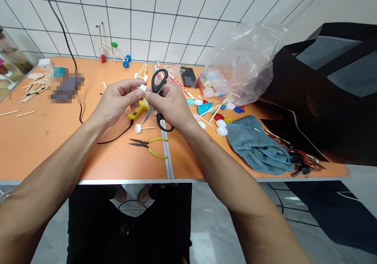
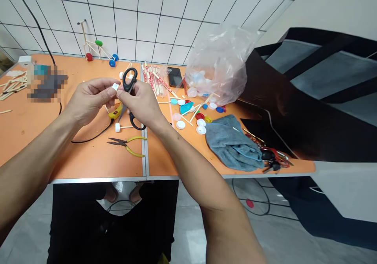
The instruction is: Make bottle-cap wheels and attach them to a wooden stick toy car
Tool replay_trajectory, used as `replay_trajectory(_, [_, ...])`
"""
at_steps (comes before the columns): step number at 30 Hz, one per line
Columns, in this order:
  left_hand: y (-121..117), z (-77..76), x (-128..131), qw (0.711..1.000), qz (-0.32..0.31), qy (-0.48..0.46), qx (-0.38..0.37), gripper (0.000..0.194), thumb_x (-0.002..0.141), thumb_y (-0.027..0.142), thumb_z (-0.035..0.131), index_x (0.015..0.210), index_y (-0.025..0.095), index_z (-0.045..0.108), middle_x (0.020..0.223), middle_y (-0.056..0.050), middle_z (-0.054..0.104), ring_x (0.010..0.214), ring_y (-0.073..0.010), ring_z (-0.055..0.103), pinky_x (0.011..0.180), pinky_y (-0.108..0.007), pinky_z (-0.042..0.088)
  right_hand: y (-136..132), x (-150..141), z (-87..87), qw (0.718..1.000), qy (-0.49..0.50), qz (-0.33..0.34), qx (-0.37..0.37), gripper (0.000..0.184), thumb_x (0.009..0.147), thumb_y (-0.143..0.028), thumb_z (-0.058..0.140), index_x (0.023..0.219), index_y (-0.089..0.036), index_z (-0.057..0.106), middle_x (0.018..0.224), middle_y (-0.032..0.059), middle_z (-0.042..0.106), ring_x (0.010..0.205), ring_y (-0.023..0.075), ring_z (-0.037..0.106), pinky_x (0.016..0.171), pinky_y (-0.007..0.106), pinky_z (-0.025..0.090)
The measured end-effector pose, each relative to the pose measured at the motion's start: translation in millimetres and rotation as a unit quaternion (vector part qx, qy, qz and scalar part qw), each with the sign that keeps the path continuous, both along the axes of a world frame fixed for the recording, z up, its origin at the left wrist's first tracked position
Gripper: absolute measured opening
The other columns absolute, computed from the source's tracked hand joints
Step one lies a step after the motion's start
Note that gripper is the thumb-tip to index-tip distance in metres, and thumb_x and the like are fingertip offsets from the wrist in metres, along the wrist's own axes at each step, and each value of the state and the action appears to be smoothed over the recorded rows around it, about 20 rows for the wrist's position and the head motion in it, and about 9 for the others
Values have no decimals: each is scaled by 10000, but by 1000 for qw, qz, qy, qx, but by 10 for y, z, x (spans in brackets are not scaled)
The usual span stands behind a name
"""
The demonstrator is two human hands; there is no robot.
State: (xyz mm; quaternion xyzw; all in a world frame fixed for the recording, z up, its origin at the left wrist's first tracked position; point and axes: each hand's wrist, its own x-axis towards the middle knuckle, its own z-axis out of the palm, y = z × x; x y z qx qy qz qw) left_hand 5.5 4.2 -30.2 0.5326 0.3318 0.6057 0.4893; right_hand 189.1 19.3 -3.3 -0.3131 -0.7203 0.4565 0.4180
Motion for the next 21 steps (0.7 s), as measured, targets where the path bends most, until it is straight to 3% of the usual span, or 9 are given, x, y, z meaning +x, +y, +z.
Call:
replay_trajectory(4, [-7, -5, -34, 1000, -22, 8, -20, 395, 736, 497, 1048, 936, 199, 884, 785, -29, 781, 560, -93, 618, 532, -241, 513, 17, 8, -45, 984, -79, -42, 155, 184, 937, -251, 644, 777, -234, 555, 709, -37, 554, 702, 143, 523, 699, 295, 424])
replay_trajectory(7, [-9, 1, -38, 999, -28, 8, -25, 362, 756, 485, 1040, 869, 190, 863, 757, -32, 772, 571, -97, 631, 523, -234, 498, 17, -5, -85, 977, -99, -49, 180, 233, 945, -276, 676, 767, -240, 531, 708, -35, 547, 721, 152, 509, 718, 304, 423])
replay_trajectory(9, [-11, 14, -35, 999, -26, 5, -26, 360, 731, 449, 1061, 900, 200, 863, 785, -30, 788, 597, -105, 654, 547, -237, 522, 6, -18, -87, 991, -65, -39, 109, 243, 930, -329, 721, 783, -243, 547, 690, -42, 528, 682, 146, 484, 667, 290, 424])
replay_trajectory(11, [-20, 36, -29, 1000, -22, -5, -18, 384, 694, 438, 1081, 919, 215, 864, 824, -24, 806, 637, -115, 683, 584, -240, 554, -4, -31, -77, 1000, 0, 4, -20, 271, 899, -403, 754, 796, -244, 561, 665, -52, 508, 613, 129, 440, 583, 271, 406])
replay_trajectory(14, [-43, 78, -15, 1000, -15, -16, 3, 404, 654, 443, 1098, 899, 233, 856, 837, -12, 809, 720, -143, 740, 647, -249, 592, -4, -48, -74, 972, 75, 94, -200, 349, 857, -500, 766, 768, -245, 544, 616, -67, 467, 530, 101, 354, 491, 251, 357])
replay_trajectory(16, [-55, 93, -5, 1000, 0, -13, 3, 400, 651, 432, 1101, 887, 234, 846, 805, -8, 794, 722, -152, 749, 651, -254, 594, -2, -61, -90, 965, 84, 103, -227, 377, 849, -525, 774, 752, -248, 537, 590, -71, 448, 516, 100, 354, 476, 247, 343])
replay_trajectory(18, [-56, 87, 2, 1000, 15, -2, -14, 395, 668, 442, 1092, 856, 220, 825, 759, -7, 774, 639, -133, 704, 594, -245, 563, -10, -77, -110, 983, 59, 59, -161, 356, 880, -498, 760, 756, -248, 540, 608, -56, 476, 551, 118, 424, 510, 253, 378])
replay_trajectory(21, [-42, 53, -1, 998, 21, 14, -59, 442, 713, 523, 1055, 758, 196, 762, 687, -11, 739, 502, -90, 585, 484, -227, 471, -51, -101, -122, 998, -35, -34, 40, 263, 934, -353, 691, 764, -249, 520, 712, -20, 564, 693, 154, 532, 649, 278, 457])
